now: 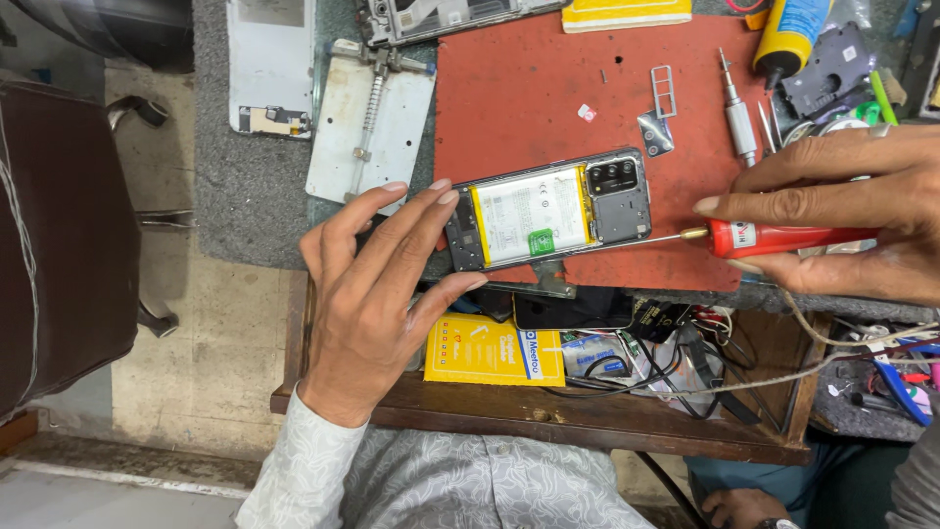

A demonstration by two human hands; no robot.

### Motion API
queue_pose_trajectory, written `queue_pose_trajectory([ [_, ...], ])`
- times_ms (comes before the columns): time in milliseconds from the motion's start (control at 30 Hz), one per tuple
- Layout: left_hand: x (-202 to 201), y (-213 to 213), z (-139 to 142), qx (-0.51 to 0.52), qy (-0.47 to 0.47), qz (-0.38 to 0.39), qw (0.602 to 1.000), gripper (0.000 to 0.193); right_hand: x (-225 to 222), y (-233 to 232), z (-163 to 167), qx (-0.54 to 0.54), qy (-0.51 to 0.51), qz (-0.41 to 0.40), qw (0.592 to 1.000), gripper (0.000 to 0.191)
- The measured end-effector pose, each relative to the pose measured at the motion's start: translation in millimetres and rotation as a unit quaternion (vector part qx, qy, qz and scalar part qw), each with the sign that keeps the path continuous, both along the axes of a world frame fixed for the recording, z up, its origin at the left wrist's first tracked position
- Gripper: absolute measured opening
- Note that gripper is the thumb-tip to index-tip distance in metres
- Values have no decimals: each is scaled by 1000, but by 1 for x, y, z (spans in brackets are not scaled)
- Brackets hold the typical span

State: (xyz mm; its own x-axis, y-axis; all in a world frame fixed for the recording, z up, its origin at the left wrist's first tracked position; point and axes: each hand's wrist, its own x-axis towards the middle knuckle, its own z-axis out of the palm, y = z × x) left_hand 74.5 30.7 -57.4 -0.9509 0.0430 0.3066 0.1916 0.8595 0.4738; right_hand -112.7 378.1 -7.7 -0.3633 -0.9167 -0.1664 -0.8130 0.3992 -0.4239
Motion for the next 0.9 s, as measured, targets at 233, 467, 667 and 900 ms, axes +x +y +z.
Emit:
queue_pose_trajectory([
  [233,0,-3,0,-2,4,-5,1000,70,5,-25,9,-10,-16,16,1000,56],
  [467,1,-4,-1,9,2,-8,1000,72,18,-42,12,32,-6,-32,999,52],
  [667,0,-5,1,3,8,-9,1000,73,20,-49,13,19,-4,-20,1000,57],
  [900,13,1,15,123,65,-32,990,38,51,-55,24,-96,-22,-41,994,50],
])
